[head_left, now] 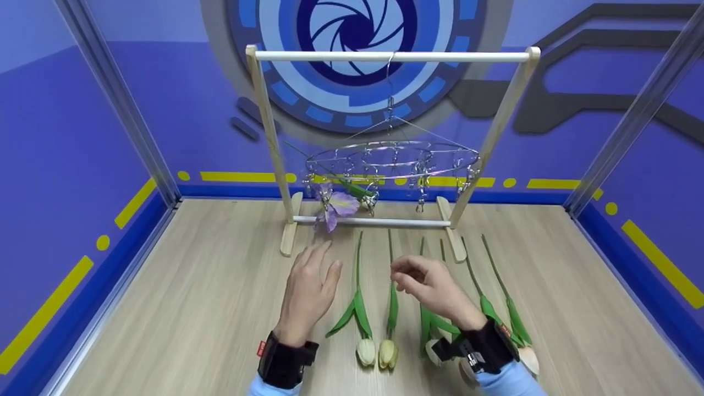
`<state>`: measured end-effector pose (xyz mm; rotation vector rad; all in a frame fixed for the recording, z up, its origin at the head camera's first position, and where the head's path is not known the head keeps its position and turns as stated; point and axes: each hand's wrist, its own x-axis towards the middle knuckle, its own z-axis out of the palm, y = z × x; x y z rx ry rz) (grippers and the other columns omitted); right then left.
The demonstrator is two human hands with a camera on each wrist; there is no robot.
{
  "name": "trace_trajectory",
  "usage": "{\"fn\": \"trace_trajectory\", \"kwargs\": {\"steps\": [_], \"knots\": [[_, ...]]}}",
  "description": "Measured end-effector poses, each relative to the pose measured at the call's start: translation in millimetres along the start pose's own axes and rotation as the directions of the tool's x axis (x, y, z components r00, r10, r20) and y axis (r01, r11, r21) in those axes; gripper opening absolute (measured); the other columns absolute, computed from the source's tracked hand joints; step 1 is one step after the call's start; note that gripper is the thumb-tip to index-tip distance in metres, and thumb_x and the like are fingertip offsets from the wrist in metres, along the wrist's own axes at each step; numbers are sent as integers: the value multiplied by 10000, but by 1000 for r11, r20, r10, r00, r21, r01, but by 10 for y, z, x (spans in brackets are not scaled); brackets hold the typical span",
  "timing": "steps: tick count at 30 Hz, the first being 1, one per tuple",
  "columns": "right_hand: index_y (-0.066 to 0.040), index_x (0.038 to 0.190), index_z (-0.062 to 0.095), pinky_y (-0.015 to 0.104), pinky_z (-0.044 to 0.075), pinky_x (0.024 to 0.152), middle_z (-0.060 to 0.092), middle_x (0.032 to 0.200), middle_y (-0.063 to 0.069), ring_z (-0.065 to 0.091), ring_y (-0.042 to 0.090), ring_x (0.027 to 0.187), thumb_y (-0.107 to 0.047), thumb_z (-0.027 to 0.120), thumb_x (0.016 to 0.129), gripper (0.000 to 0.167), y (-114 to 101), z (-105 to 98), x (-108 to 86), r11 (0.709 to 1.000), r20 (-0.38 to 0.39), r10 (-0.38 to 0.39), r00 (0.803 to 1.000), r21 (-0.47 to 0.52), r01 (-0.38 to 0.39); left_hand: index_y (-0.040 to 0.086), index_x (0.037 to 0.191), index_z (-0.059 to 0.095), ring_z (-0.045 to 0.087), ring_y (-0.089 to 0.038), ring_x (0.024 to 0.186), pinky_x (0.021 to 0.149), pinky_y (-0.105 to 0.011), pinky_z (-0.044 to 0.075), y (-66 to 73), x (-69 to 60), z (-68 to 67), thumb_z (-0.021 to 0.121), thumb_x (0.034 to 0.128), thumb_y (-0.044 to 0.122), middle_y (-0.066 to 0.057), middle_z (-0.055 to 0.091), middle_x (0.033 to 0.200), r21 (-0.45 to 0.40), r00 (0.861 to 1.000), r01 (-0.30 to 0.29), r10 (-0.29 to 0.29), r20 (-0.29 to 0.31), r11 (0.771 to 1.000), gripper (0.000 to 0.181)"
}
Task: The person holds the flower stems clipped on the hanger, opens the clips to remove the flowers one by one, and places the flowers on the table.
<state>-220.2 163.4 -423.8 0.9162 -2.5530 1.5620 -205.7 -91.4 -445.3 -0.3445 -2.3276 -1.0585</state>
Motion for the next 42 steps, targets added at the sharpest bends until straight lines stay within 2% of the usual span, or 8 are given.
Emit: {"fn": "trace_trajectory", "kwargs": {"steps": [4, 8, 17, 21, 27, 34, 39, 42], "knots": [[-8, 1147, 696, 253, 559, 694, 719, 985, 67, 685, 201, 808, -28, 624, 1014, 152, -104, -5, 37, 992, -109, -118, 987, -55, 113, -64, 1355, 609, 601, -384, 1248, 1036, -522, 496, 19, 37, 5, 671, 999, 139, -234, 639, 1317, -35, 1000, 10, -10, -5, 999, 415], [4, 1226, 666, 268, 572, 745, 722, 1091, 94, 698, 191, 866, -9, 623, 1010, 220, -227, 3, 150, 986, -167, -161, 973, -66, 151, -66, 1379, 583, 626, -365, 1185, 975, -522, 521, 21, 102, 2, 658, 1007, 121, -220, 643, 1290, -79, 999, 25, -29, -38, 997, 424], [61, 1433, 500, 292, 592, 760, 646, 1297, 208, 715, 268, 918, 6, 638, 985, 471, -494, 62, 586, 989, -228, -87, 970, 95, 111, -48, 1473, 494, 633, -328, 1153, 903, -478, 553, 94, 266, 19, 649, 1009, 111, -196, 630, 1291, -161, 994, 35, -50, -92, 986, 514], [69, 1423, 489, 293, 592, 724, 639, 1256, 222, 718, 339, 885, -2, 639, 978, 475, -557, 90, 742, 984, -269, -66, 961, 143, 108, -33, 1517, 441, 600, -284, 1197, 916, -449, 534, 128, 338, 41, 631, 1020, 113, -191, 569, 1403, -199, 994, 36, -56, -94, 979, 552], [71, 1353, 539, 277, 571, 667, 655, 1145, 213, 714, 323, 800, -27, 653, 980, 402, -569, 121, 897, 982, -287, -48, 957, 161, 97, -7, 1544, 408, 560, -303, 1273, 938, -470, 533, 117, 431, 30, 628, 1024, 119, -214, 443, 1532, -232, 991, 44, -72, -112, 972, 578], [64, 1257, 586, 327, 563, 621, 667, 999, 157, 683, 268, 716, -20, 638, 995, 280, -556, 122, 920, 979, -276, -96, 956, 149, 141, 35, 1497, 486, 376, -405, 1473, 1056, -583, 465, 45, 452, -22, 626, 1025, 116, -225, 351, 1598, -214, 997, -7, -9, -76, 977, 498], [69, 1255, 595, 258, 537, 623, 662, 996, 162, 680, 300, 722, -10, 651, 978, 293, -547, 109, 904, 977, -267, -112, 957, 146, 155, 1, 1501, 481, 351, -378, 1491, 1171, -575, 340, 51, 462, 10, 650, 1003, 109, -214, 377, 1591, -198, 997, -62, 50, -65, 978, 538], [66, 1227, 613, 231, 517, 617, 669, 992, 160, 676, 230, 712, -4, 654, 969, 270, -524, 95, 888, 978, -256, -109, 961, 145, 150, -2, 1521, 461, 356, -365, 1480, 1176, -558, 334, 75, 462, 45, 654, 1000, 109, -206, 387, 1583, -206, 996, -81, 71, -57, 975, 567]]}}
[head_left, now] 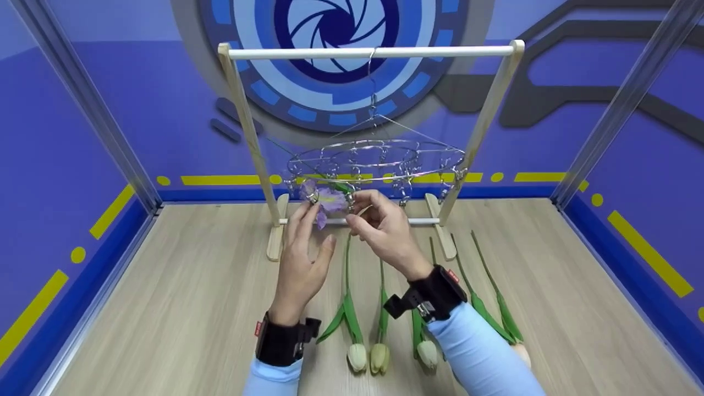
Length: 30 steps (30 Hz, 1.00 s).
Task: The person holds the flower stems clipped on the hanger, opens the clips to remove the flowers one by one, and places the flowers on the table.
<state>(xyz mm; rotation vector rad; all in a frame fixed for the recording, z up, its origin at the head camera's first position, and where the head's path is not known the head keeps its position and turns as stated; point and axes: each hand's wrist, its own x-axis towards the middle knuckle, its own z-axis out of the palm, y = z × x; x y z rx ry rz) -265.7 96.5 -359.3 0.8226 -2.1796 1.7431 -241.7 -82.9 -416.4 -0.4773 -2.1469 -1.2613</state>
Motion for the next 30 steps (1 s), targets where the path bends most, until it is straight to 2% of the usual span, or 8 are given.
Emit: {"fn": "trace_trajectory", "kwargs": {"steps": [5, 13, 16, 19, 23, 26, 28, 30], "knots": [[57, 1200, 639, 239, 525, 657, 688, 1035, 157, 665, 155, 765, -23, 661, 978, 237, 24, -17, -23, 1000, 27, 3, 1000, 1, -3, -2, 1518, 468, 363, -378, 1458, 1168, -567, 331, 49, -30, 38, 658, 993, 96, -202, 417, 1546, -6, 999, -42, 42, 14, 999, 567], [53, 1195, 678, 267, 534, 802, 655, 1139, 165, 651, 201, 965, -54, 706, 953, 266, 27, -23, -6, 999, -77, -33, 996, 15, 35, -11, 1488, 504, 424, -336, 1415, 1168, -560, 331, 187, -67, 146, 705, 953, 90, -175, 482, 1485, 38, 986, -150, 147, 74, 988, 580], [63, 1176, 683, 269, 547, 795, 634, 1125, 195, 646, 195, 952, -35, 708, 945, 252, 21, -30, 2, 998, -108, -20, 994, 62, 27, 2, 1464, 535, 451, -319, 1396, 1180, -587, 287, 244, -92, 200, 725, 939, 93, -153, 503, 1474, 70, 978, -199, 194, 78, 977, 566], [75, 1153, 698, 262, 545, 777, 634, 1103, 213, 637, 195, 923, -19, 700, 942, 230, 13, -49, -10, 995, -133, 0, 991, 100, 14, 40, 1474, 540, 465, -297, 1385, 1174, -546, 306, 299, -121, 251, 736, 930, 93, -130, 506, 1486, 94, 969, -241, 233, 87, 966, 580], [87, 1072, 719, 256, 536, 743, 665, 1047, 147, 637, 185, 871, -7, 679, 950, 159, 8, -106, -32, 988, -160, 19, 987, 153, 5, 75, 1526, 493, 463, -276, 1389, 1145, -468, 376, 352, -150, 304, 729, 934, 89, -114, 489, 1523, 89, 956, -276, 264, 129, 957, 637], [78, 997, 720, 256, 547, 734, 669, 995, 110, 631, 163, 850, -4, 653, 974, 108, 10, -177, -55, 981, -167, 11, 986, 191, 22, 95, 1517, 510, 460, -280, 1392, 1128, -480, 401, 379, -163, 308, 720, 947, 106, -111, 478, 1529, 74, 953, -278, 265, 148, 958, 607], [61, 961, 718, 251, 536, 740, 669, 969, 117, 621, 155, 850, 0, 637, 987, 104, 13, -233, -74, 980, -173, -8, 985, 196, 43, 88, 1480, 554, 482, -290, 1369, 1100, -482, 431, 390, -160, 290, 717, 952, 108, -122, 490, 1516, 62, 955, -277, 268, 130, 959, 553], [68, 942, 712, 243, 512, 733, 670, 937, 119, 602, 147, 831, 9, 627, 993, 115, 23, -293, -96, 981, -182, -27, 983, 186, 62, 62, 1392, 629, 525, -284, 1316, 1058, -463, 466, 395, -155, 256, 718, 946, 83, -135, 530, 1466, 40, 959, -278, 274, 77, 960, 455]]}}
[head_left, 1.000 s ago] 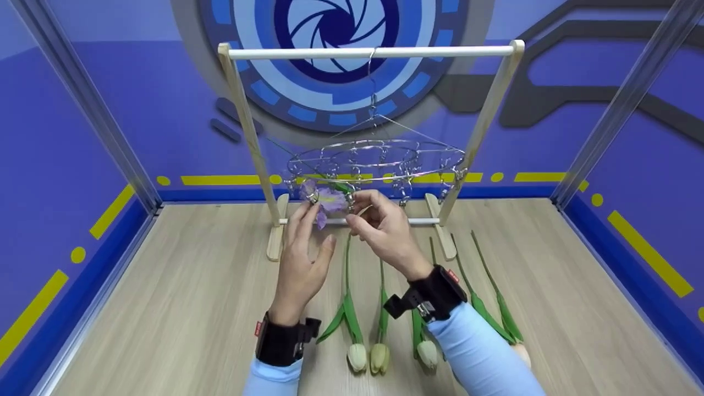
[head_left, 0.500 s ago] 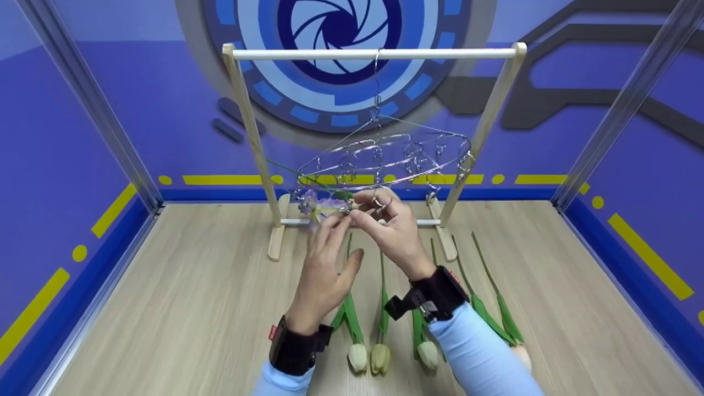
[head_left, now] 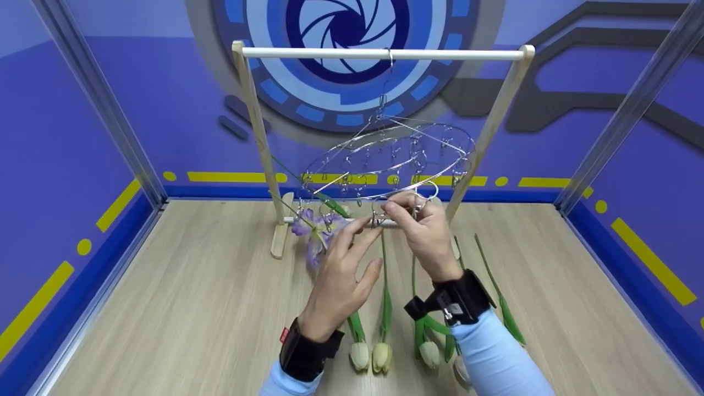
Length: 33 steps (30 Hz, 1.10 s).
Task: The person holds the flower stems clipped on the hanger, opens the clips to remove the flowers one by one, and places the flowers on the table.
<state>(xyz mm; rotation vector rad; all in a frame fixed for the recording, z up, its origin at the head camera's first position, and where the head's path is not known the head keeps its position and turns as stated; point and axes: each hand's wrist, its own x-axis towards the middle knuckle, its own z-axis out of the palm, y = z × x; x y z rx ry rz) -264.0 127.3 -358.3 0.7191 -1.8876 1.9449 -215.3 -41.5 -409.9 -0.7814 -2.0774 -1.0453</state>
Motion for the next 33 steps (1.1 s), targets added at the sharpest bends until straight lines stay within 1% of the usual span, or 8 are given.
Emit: {"fn": "trace_trajectory", "kwargs": {"steps": [3, 6, 11, 15, 20, 25, 29, 33], "knots": [[126, 946, 683, 257, 500, 740, 687, 897, 93, 598, 150, 809, 12, 620, 995, 139, -4, -96, -16, 1000, -24, -1, 1000, -6, 1, 19, 1240, 707, 593, -274, 1213, 979, -403, 514, -7, 18, -66, 708, 927, 28, -147, 606, 1350, -27, 993, -23, 20, -116, 999, 313], [178, 969, 640, 269, 531, 758, 704, 879, 65, 628, 153, 810, 2, 610, 1001, 181, -11, -176, -37, 999, -51, 37, 998, 19, -36, 6, 1096, 730, 637, -264, 1088, 909, -348, 535, -40, 32, -140, 678, 909, -14, -136, 655, 1196, -22, 967, -30, 24, -253, 999, 195], [115, 953, 639, 297, 561, 778, 723, 887, 43, 665, 150, 820, -11, 588, 1014, 150, -26, -290, -66, 995, -70, 82, 994, 67, -77, -20, 970, 662, 609, -236, 900, 817, -289, 522, -155, 40, -255, 642, 879, -55, -127, 622, 994, -26, 879, 105, -105, -464, 994, 100], [35, 938, 656, 295, 573, 756, 728, 888, 35, 673, 139, 809, 7, 554, 1026, 138, -28, -384, -81, 991, -64, 68, 996, 122, -60, -53, 1028, 575, 557, -258, 904, 815, -297, 469, -278, 12, -299, 592, 840, -112, -156, 558, 994, -103, 817, 265, -280, -504, 959, 198], [-31, 962, 626, 271, 576, 740, 701, 916, 56, 685, 164, 822, -21, 514, 1062, 150, -34, -516, -100, 975, -63, 81, 995, 211, -66, -50, 1294, 519, 573, -333, 1126, 929, -407, 494, -426, -33, -256, 593, 851, -99, -205, 576, 1233, -183, 838, 424, -461, -292, 887, 453], [-36, 984, 595, 307, 589, 794, 675, 916, 79, 687, 198, 849, -80, 511, 1080, 135, -44, -632, -117, 956, -108, 150, 983, 268, -117, -43, 1449, 470, 554, -364, 1246, 1001, -519, 498, -521, -75, -151, 637, 841, -45, -212, 548, 1391, -169, 846, 514, -529, -61, 841, 631], [-41, 975, 588, 320, 588, 823, 671, 891, 73, 684, 197, 854, -89, 509, 1083, 142, -41, -712, -126, 941, -123, 165, 979, 318, -119, -44, 1375, 550, 611, -370, 1135, 972, -522, 519, -526, -78, -105, 692, 828, -21, -207, 605, 1291, -103, 885, 466, -464, 41, 879, 565], [-36, 964, 594, 313, 586, 799, 677, 885, 78, 687, 196, 847, -111, 509, 1088, 168, -16, -781, -135, 936, -116, 157, 981, 334, -111, -18, 1167, 650, 646, -297, 962, 844, -450, 565, -517, -84, -75, 691, 888, 9, -158, 660, 1119, -92, 909, 408, -396, 127, 908, 283]]}}
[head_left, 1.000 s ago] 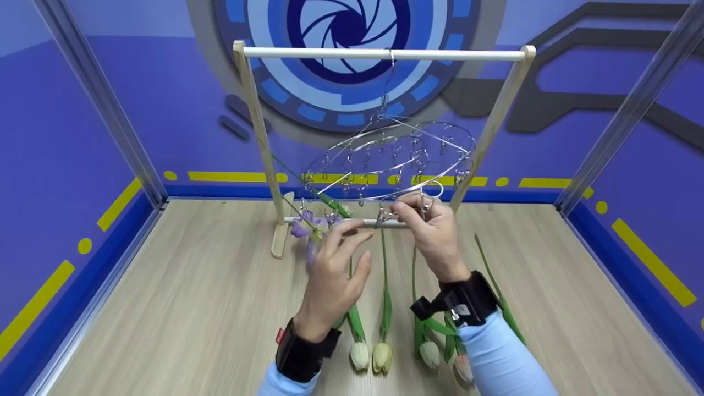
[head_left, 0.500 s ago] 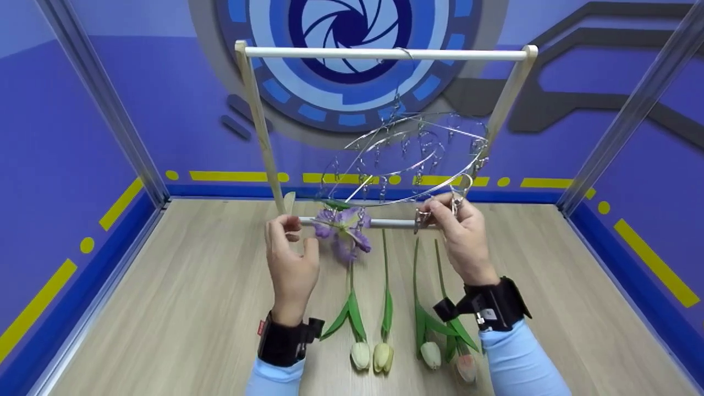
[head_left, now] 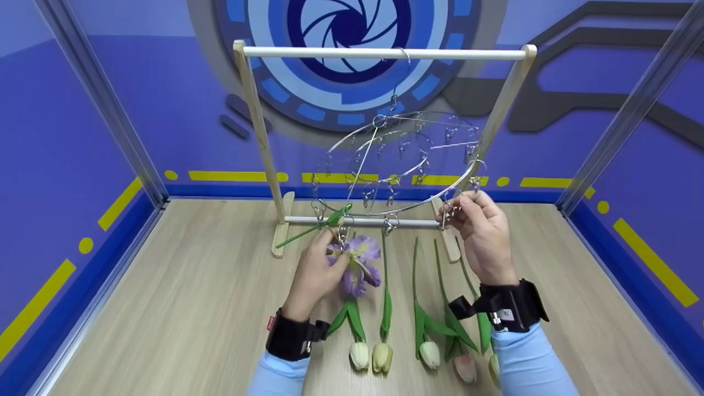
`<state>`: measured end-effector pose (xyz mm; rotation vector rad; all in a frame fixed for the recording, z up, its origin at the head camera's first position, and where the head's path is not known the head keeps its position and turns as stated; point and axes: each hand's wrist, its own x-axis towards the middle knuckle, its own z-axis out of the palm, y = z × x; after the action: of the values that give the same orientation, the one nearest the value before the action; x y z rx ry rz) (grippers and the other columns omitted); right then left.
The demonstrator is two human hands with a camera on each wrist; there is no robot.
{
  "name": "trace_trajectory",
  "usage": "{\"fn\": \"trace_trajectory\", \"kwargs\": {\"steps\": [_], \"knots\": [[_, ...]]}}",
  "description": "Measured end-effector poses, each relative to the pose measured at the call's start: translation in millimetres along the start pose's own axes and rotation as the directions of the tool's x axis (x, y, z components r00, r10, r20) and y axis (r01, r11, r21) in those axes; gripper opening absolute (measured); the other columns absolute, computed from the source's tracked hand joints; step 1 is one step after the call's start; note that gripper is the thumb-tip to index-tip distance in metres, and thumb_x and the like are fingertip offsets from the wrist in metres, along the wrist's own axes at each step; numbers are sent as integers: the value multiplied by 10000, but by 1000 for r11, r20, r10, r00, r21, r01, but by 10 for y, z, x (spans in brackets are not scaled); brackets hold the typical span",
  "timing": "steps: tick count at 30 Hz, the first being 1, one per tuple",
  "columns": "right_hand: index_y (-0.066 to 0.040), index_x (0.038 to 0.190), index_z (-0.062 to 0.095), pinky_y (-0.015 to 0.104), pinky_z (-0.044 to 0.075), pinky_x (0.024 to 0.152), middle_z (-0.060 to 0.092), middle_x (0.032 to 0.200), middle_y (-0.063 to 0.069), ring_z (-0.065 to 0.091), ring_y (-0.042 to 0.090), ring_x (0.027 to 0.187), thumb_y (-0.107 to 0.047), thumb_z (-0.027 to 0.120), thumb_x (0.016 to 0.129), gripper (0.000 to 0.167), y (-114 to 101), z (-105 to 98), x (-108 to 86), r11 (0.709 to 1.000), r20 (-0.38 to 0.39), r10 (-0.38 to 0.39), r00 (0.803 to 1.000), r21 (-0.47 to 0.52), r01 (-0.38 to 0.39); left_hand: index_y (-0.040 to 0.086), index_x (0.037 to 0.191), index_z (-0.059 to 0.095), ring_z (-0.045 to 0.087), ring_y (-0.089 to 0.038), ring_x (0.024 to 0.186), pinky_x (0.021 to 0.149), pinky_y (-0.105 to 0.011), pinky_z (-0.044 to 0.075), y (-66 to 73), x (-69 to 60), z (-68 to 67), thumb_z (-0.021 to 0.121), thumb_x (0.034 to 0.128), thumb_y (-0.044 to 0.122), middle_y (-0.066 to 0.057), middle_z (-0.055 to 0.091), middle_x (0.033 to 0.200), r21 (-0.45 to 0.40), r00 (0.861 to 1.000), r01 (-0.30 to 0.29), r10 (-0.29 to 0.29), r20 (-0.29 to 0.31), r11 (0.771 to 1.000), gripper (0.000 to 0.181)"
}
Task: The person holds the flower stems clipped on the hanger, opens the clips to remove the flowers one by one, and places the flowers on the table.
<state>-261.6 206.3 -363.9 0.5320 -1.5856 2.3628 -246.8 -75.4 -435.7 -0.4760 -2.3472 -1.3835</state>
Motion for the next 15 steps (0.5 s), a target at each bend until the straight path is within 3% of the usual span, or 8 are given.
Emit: {"fn": "trace_trajectory", "kwargs": {"steps": [5, 15], "knots": [[-51, 952, 605, 292, 583, 754, 705, 881, 78, 697, 177, 818, -120, 490, 1097, 197, 51, -78, 10, 1000, -4, 10, 1000, 5, -10, 6, 1027, 690, 685, -248, 885, 796, -382, 589, 14, -10, 14, 654, 973, 45, -123, 705, 976, -38, 998, -47, 49, 45, 998, 76], [-58, 987, 600, 282, 581, 703, 712, 887, 83, 689, 175, 761, -146, 484, 1102, 186, 118, -107, 8, 998, -36, 63, 997, -21, -64, 33, 1012, 714, 644, -169, 832, 755, -299, 544, 109, -45, -41, 634, 1009, 61, -57, 697, 925, -82, 992, -125, 127, 26, 989, 85]]}}
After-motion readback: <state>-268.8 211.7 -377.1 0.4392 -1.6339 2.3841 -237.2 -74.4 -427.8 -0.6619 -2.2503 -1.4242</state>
